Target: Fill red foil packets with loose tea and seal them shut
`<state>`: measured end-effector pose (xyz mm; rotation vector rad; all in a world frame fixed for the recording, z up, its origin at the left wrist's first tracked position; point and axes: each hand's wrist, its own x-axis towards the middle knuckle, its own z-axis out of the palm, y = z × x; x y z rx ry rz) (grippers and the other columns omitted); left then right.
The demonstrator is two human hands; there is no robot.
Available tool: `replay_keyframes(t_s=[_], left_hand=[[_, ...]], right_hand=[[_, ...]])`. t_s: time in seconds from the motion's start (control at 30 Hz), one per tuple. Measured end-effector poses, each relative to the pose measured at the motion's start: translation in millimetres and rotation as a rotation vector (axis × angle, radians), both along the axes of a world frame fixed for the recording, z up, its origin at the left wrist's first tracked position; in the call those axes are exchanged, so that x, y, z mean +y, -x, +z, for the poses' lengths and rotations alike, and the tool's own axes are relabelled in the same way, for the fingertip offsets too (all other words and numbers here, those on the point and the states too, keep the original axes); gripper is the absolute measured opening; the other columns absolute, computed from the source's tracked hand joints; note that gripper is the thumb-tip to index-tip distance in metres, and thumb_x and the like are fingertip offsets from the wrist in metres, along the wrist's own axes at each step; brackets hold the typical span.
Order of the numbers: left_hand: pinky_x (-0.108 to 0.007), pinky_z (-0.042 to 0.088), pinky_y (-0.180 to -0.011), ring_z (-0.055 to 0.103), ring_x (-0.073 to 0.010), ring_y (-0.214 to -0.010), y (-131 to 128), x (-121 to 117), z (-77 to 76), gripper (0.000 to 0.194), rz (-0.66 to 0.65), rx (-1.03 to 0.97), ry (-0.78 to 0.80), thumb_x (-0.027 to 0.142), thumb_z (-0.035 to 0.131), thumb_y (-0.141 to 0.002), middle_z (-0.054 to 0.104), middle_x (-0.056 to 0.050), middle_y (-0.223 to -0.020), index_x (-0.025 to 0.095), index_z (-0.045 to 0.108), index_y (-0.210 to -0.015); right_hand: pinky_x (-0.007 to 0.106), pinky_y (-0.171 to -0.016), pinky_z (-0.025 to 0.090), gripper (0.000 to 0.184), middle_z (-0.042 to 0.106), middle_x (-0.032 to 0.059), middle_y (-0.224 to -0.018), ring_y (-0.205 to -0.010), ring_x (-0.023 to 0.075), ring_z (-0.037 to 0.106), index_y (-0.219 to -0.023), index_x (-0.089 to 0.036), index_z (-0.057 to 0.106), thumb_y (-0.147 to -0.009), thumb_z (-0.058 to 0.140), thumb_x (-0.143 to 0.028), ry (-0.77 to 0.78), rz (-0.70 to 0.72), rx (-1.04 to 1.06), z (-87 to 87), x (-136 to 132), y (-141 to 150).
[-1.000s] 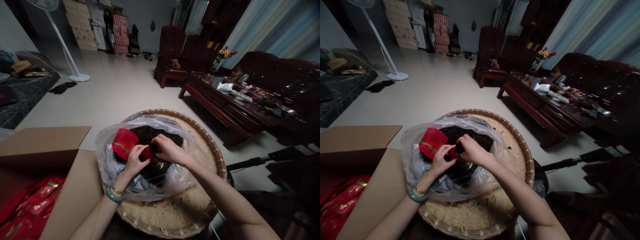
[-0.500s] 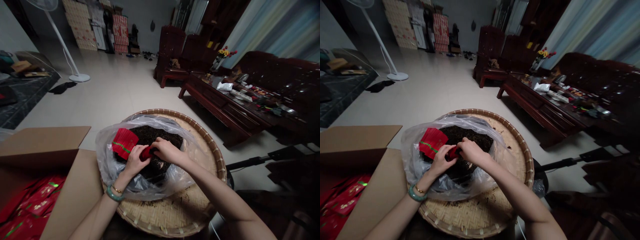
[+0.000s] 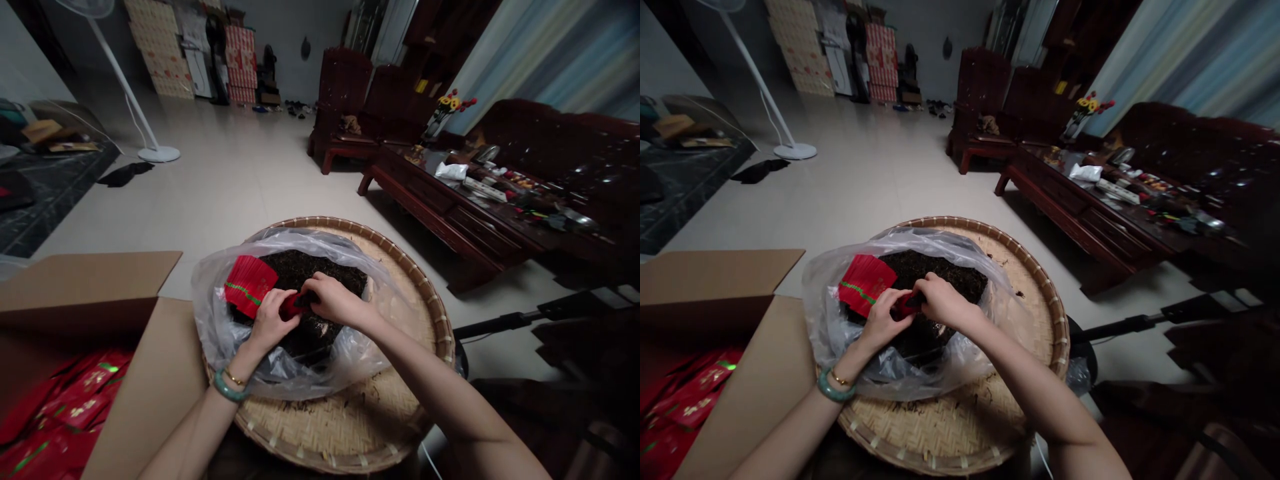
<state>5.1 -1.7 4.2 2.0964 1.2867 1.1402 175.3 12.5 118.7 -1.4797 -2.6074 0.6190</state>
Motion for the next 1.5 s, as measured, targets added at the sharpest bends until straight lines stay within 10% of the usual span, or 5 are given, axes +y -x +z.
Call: replay_keyframes(t_s=[0.93, 1.17, 1.5], left_hand=[[-0.038, 0.048, -0.084, 0.056, -0.0225, -0.097, -0.1, 0.6, -2.2, 0.047, 0.021, -0.026, 0.007, 0.023, 0.065, -0.071, 0.056, -0.007, -0.104, 0.022, 0.051, -0.116], [-0.038, 0.048, -0.082, 0.056, -0.0226, -0.097, -0.7, -0.3, 0.5, 0.048, 0.038, -0.019, 0.0, 0.022, 0.065, -0.069, 0.057, -0.006, -0.104, 0.022, 0.052, -0.115], [-0.039, 0.047, -0.082, 0.055, -0.0239, -0.094, 0.2, -0.1, 0.2, 0.047, 0.077, 0.018, -0.033, 0.024, 0.066, -0.07, 0.061, -0.006, -0.102, 0.022, 0.052, -0.115]], right_hand=[[0.026, -0.075, 0.043, 0.034, 0.047, 0.0064, -0.105, -0.078, 0.0113, 0.053, -0.114, -0.018, 0.055, -0.08, 0.057, -0.014, -0.032, -0.052, 0.138, -7.8, -4.0, 3.5], [0.025, -0.075, 0.041, 0.023, 0.055, 0.0052, -0.085, -0.082, 0.0153, 0.052, -0.091, -0.016, 0.066, -0.079, 0.051, -0.004, -0.084, -0.046, 0.073, -15.2, -2.0, 9.0], [0.031, -0.088, 0.042, 0.037, 0.046, 0.0088, -0.109, -0.096, 0.0171, 0.052, -0.119, -0.018, 0.055, -0.081, 0.056, -0.02, -0.021, -0.015, 0.117, -2.9, -15.1, -4.4]])
